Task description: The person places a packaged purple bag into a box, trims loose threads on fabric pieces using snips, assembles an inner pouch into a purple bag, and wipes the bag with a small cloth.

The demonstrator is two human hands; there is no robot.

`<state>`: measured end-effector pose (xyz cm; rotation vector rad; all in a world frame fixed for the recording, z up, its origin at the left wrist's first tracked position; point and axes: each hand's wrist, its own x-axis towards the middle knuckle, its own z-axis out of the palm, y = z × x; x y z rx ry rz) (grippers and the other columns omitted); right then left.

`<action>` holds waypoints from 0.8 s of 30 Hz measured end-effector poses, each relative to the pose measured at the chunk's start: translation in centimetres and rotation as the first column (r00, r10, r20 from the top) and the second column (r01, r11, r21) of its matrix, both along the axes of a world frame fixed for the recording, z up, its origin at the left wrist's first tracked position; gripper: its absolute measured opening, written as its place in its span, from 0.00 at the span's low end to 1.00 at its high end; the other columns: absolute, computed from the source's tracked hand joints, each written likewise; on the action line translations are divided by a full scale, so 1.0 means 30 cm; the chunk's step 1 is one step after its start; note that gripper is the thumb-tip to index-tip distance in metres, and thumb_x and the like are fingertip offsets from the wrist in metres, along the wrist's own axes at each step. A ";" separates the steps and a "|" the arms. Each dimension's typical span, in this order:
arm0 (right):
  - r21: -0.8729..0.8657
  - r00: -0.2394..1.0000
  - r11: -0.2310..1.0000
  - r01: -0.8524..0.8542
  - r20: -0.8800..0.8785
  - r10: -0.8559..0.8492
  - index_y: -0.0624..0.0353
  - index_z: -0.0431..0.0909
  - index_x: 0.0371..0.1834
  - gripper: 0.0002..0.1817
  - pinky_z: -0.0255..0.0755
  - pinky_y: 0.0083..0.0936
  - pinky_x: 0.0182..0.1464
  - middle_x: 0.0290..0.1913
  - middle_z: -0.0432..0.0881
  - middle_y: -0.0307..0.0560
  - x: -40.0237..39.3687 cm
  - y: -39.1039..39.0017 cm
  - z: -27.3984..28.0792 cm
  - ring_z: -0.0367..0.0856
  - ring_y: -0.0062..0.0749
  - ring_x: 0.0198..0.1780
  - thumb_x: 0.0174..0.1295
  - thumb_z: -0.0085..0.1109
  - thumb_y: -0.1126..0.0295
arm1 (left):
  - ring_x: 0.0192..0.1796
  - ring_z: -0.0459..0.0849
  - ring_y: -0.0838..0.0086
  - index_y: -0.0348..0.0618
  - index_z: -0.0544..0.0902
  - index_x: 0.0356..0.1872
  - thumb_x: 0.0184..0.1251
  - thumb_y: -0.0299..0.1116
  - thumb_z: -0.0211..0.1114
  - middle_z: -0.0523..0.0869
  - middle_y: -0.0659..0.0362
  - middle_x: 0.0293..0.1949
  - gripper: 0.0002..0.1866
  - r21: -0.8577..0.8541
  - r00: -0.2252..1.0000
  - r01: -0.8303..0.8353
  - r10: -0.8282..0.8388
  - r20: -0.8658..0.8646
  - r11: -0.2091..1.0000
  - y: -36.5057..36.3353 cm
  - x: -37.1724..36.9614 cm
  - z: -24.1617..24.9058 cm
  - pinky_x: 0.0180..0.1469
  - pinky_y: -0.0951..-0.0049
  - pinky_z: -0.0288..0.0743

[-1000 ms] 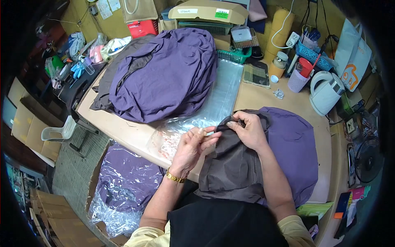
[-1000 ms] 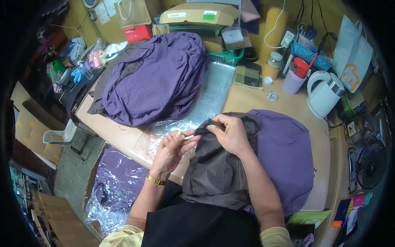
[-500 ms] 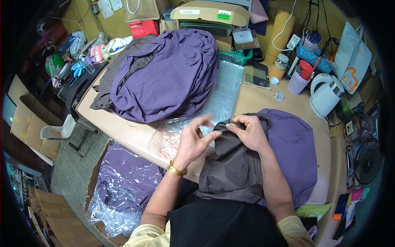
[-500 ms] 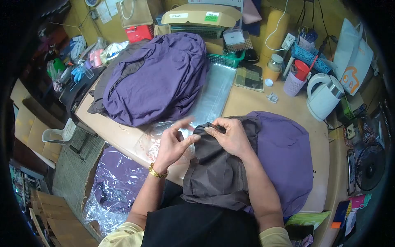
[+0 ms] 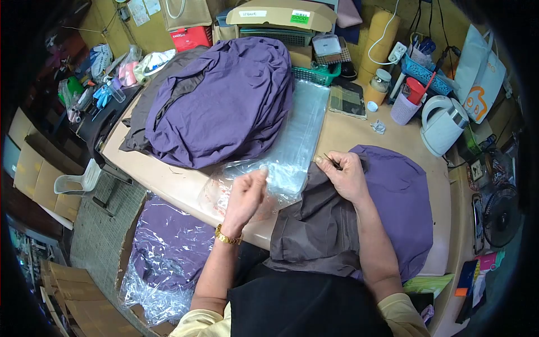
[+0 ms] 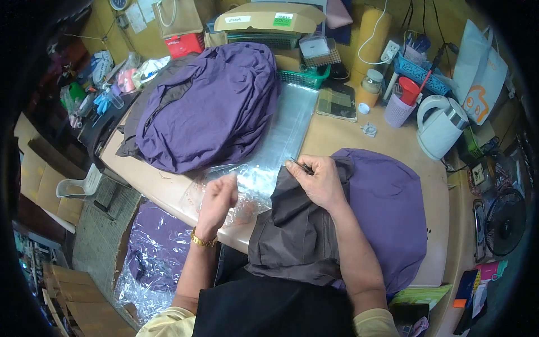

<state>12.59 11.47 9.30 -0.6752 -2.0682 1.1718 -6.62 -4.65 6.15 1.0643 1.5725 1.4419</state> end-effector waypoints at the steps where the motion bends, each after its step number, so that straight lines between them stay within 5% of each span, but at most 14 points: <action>1: -0.001 1.000 1.000 0.001 0.000 -0.001 0.64 0.72 0.19 0.22 0.53 0.22 0.25 0.17 0.65 0.31 -0.001 -0.001 -0.002 0.58 0.11 0.24 0.68 0.67 0.64 | 0.27 0.73 0.86 0.40 0.80 0.29 0.78 0.40 0.63 0.82 0.66 0.27 0.17 0.072 0.997 -0.060 0.057 0.043 0.996 0.002 -0.017 -0.039 0.30 0.81 0.69; 4: 0.027 1.000 1.000 0.009 0.011 -0.009 0.64 0.71 0.19 0.23 0.52 0.22 0.24 0.17 0.63 0.30 -0.012 -0.007 -0.010 0.57 0.11 0.24 0.68 0.67 0.63 | 0.32 0.74 0.86 0.38 0.82 0.41 0.75 0.38 0.66 0.83 0.64 0.36 0.12 0.115 0.981 -0.162 0.147 0.129 0.980 0.020 0.062 0.006 0.34 0.82 0.69; 6: 0.001 0.999 1.000 -0.008 -0.046 0.008 0.64 0.70 0.18 0.24 0.51 0.23 0.24 0.17 0.61 0.29 -0.019 -0.017 -0.008 0.55 0.12 0.24 0.69 0.67 0.64 | 0.27 0.72 0.87 0.41 0.80 0.56 0.70 0.36 0.71 0.83 0.67 0.34 0.18 0.246 0.989 -0.124 0.140 -0.047 0.961 0.043 0.130 0.025 0.31 0.85 0.67; 8: 0.014 0.998 1.000 -0.012 -0.060 0.013 0.63 0.68 0.18 0.24 0.51 0.23 0.24 0.18 0.60 0.29 -0.021 -0.022 -0.006 0.55 0.12 0.24 0.69 0.67 0.64 | 0.27 0.73 0.87 0.38 0.83 0.55 0.67 0.32 0.74 0.84 0.67 0.32 0.18 0.169 0.991 -0.029 0.050 -0.121 0.985 0.050 0.128 0.028 0.31 0.85 0.70; 10: 0.028 0.997 1.000 -0.009 -0.075 0.011 0.63 0.67 0.18 0.25 0.50 0.23 0.24 0.18 0.59 0.29 -0.012 -0.015 -0.006 0.54 0.12 0.24 0.69 0.67 0.64 | 0.25 0.72 0.89 0.38 0.87 0.45 0.68 0.32 0.73 0.83 0.69 0.28 0.10 0.054 0.998 0.044 -0.047 0.039 0.998 0.070 0.105 -0.028 0.27 0.85 0.66; 11: 0.028 0.998 1.000 -0.002 -0.066 0.004 0.62 0.67 0.18 0.25 0.50 0.23 0.24 0.18 0.59 0.29 -0.006 -0.004 -0.008 0.54 0.12 0.24 0.69 0.66 0.64 | 0.23 0.69 0.90 0.39 0.88 0.37 0.70 0.33 0.71 0.81 0.70 0.24 0.07 0.067 0.993 0.014 -0.022 0.116 0.998 0.063 0.107 0.002 0.24 0.85 0.61; 15: 0.017 0.996 1.000 0.007 -0.086 -0.005 0.62 0.65 0.18 0.26 0.50 0.23 0.24 0.18 0.58 0.29 -0.003 0.002 0.000 0.54 0.13 0.24 0.70 0.66 0.63 | 0.22 0.64 0.90 0.40 0.85 0.33 0.73 0.36 0.68 0.78 0.71 0.23 0.11 0.133 0.987 -0.039 0.018 0.158 0.990 0.048 0.071 -0.009 0.23 0.83 0.55; 19: 0.013 0.996 1.000 0.005 -0.088 -0.004 0.62 0.65 0.18 0.26 0.49 0.23 0.24 0.18 0.58 0.30 -0.006 0.002 -0.005 0.54 0.13 0.24 0.70 0.66 0.62 | 0.24 0.66 0.89 0.41 0.82 0.30 0.78 0.42 0.62 0.74 0.69 0.21 0.17 0.141 0.970 -0.059 0.023 0.241 0.988 0.029 0.046 -0.022 0.26 0.82 0.59; 21: 0.038 0.995 0.999 0.026 -0.097 -0.022 0.62 0.65 0.18 0.26 0.50 0.23 0.24 0.18 0.58 0.30 -0.006 -0.001 0.003 0.54 0.13 0.24 0.70 0.66 0.63 | 0.23 0.65 0.87 0.43 0.81 0.29 0.82 0.50 0.54 0.70 0.69 0.19 0.24 0.289 0.854 -0.194 0.016 0.520 0.938 0.031 0.012 -0.074 0.26 0.83 0.57; 22: 0.038 0.995 0.999 0.026 -0.095 -0.022 0.62 0.65 0.18 0.26 0.50 0.23 0.24 0.18 0.58 0.30 -0.005 0.001 -0.001 0.54 0.13 0.24 0.70 0.66 0.63 | 0.24 0.65 0.87 0.43 0.82 0.31 0.82 0.54 0.50 0.70 0.68 0.21 0.26 0.327 0.855 -0.195 -0.003 0.519 0.925 0.034 -0.014 -0.085 0.26 0.82 0.58; 24: 0.037 0.997 0.999 0.014 -0.073 -0.011 0.62 0.66 0.18 0.25 0.50 0.23 0.24 0.18 0.59 0.30 -0.007 0.007 -0.011 0.54 0.13 0.24 0.70 0.66 0.63 | 0.25 0.68 0.84 0.44 0.81 0.40 0.81 0.54 0.50 0.77 0.66 0.26 0.23 0.162 0.894 -0.301 0.218 0.392 0.940 0.024 0.008 -0.034 0.27 0.82 0.57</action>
